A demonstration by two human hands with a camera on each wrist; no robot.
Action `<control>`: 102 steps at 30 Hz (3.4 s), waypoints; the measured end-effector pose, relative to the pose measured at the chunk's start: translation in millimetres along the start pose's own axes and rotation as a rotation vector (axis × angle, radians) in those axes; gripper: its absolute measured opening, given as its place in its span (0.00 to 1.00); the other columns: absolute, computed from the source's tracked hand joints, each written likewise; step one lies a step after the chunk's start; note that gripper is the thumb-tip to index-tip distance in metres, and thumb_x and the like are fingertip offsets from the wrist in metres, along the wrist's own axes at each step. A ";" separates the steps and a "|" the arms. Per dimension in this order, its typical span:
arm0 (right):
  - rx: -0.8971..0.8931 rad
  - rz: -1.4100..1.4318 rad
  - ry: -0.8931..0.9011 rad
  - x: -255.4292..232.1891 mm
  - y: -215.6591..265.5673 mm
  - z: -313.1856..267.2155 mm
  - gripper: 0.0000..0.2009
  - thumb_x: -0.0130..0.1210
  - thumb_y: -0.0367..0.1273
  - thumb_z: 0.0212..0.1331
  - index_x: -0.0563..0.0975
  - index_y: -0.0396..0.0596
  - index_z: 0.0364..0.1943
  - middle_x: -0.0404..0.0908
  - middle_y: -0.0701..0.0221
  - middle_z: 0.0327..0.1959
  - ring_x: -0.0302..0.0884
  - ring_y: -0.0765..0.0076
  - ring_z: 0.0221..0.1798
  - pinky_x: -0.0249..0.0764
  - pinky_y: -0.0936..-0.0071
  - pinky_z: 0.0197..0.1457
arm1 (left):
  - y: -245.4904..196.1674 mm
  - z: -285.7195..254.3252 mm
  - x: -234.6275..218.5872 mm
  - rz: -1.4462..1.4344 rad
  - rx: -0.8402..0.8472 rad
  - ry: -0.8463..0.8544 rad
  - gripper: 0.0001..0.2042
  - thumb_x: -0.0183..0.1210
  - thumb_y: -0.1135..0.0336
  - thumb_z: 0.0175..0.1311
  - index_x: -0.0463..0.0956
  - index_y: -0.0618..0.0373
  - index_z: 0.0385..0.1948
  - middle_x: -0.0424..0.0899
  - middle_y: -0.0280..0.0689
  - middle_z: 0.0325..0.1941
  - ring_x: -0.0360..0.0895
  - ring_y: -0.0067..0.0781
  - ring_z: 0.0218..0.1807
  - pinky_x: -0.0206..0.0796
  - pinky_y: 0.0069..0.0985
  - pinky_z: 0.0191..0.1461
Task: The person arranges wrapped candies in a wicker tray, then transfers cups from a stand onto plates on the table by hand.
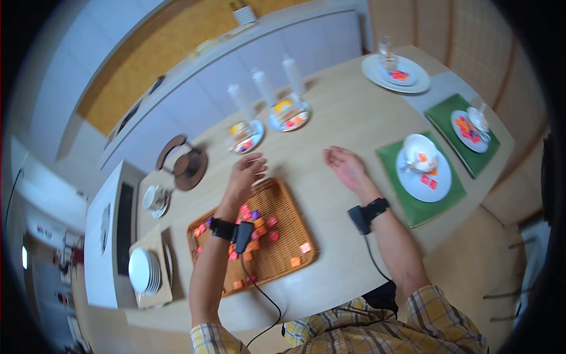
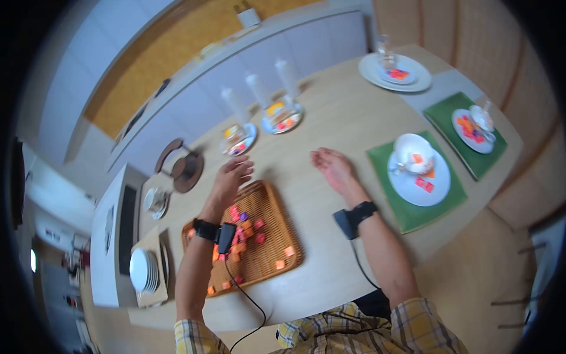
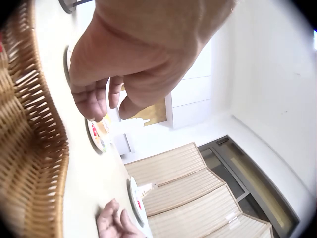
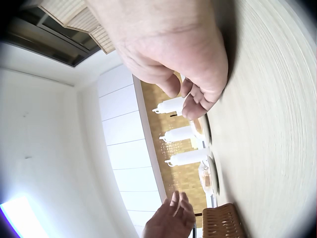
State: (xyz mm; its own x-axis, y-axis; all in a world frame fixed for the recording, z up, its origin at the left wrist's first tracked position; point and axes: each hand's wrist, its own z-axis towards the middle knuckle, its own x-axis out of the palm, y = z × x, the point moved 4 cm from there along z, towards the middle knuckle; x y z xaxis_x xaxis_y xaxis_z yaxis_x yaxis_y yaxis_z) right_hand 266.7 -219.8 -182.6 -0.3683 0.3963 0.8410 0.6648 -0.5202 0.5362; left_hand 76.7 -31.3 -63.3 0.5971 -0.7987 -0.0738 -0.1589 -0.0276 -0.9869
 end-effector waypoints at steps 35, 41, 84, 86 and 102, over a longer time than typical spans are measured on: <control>0.022 -0.056 0.010 1.7 3.4 -2.1 0.10 0.47 0.27 0.64 0.68 0.37 0.47 0.73 0.59 0.48 0.71 0.64 0.53 0.67 0.69 0.61 | 35.9 -85.4 -65.7 0.187 -0.008 0.000 0.16 0.58 0.69 0.62 0.71 0.64 0.49 0.79 0.36 0.41 0.76 0.22 0.41 0.70 0.20 0.45; 0.005 -0.063 -0.015 0.8 2.5 -1.0 0.07 0.47 0.26 0.63 0.69 0.40 0.44 0.76 0.61 0.45 0.73 0.64 0.51 0.68 0.69 0.60 | 43.2 -94.3 -66.7 0.397 -0.001 0.039 0.19 0.60 0.66 0.61 0.70 0.65 0.51 0.78 0.42 0.46 0.77 0.29 0.46 0.70 0.23 0.50; -0.004 0.043 -0.015 9.4 1.6 -12.2 0.08 0.47 0.28 0.64 0.69 0.39 0.43 0.75 0.61 0.42 0.74 0.64 0.47 0.72 0.68 0.55 | 3.3 1.1 71.7 0.620 0.180 0.268 0.13 0.58 0.70 0.59 0.73 0.66 0.43 0.79 0.36 0.36 0.75 0.24 0.37 0.68 0.21 0.41; -0.010 0.040 -0.003 9.9 2.5 -12.6 0.08 0.47 0.28 0.64 0.69 0.38 0.44 0.74 0.60 0.43 0.74 0.64 0.47 0.72 0.68 0.55 | 7.5 -0.9 67.6 0.599 0.174 0.267 0.12 0.58 0.70 0.59 0.73 0.64 0.43 0.78 0.33 0.36 0.74 0.21 0.36 0.66 0.19 0.41; -0.008 -0.002 -0.022 8.4 1.0 -8.9 0.08 0.46 0.27 0.64 0.69 0.38 0.44 0.74 0.60 0.44 0.73 0.63 0.50 0.71 0.67 0.59 | 12.7 -62.3 -1.4 0.093 0.118 -0.010 0.13 0.56 0.69 0.64 0.70 0.64 0.47 0.78 0.34 0.39 0.74 0.20 0.42 0.66 0.17 0.48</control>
State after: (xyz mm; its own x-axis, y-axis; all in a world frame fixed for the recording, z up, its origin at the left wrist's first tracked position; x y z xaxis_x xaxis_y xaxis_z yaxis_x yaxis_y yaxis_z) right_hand 258.6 -223.8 -174.4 -0.3547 0.4140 0.8383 0.6586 -0.5258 0.5383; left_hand 24.8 -68.0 -66.8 0.5924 -0.7883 -0.1664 -0.1205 0.1175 -0.9857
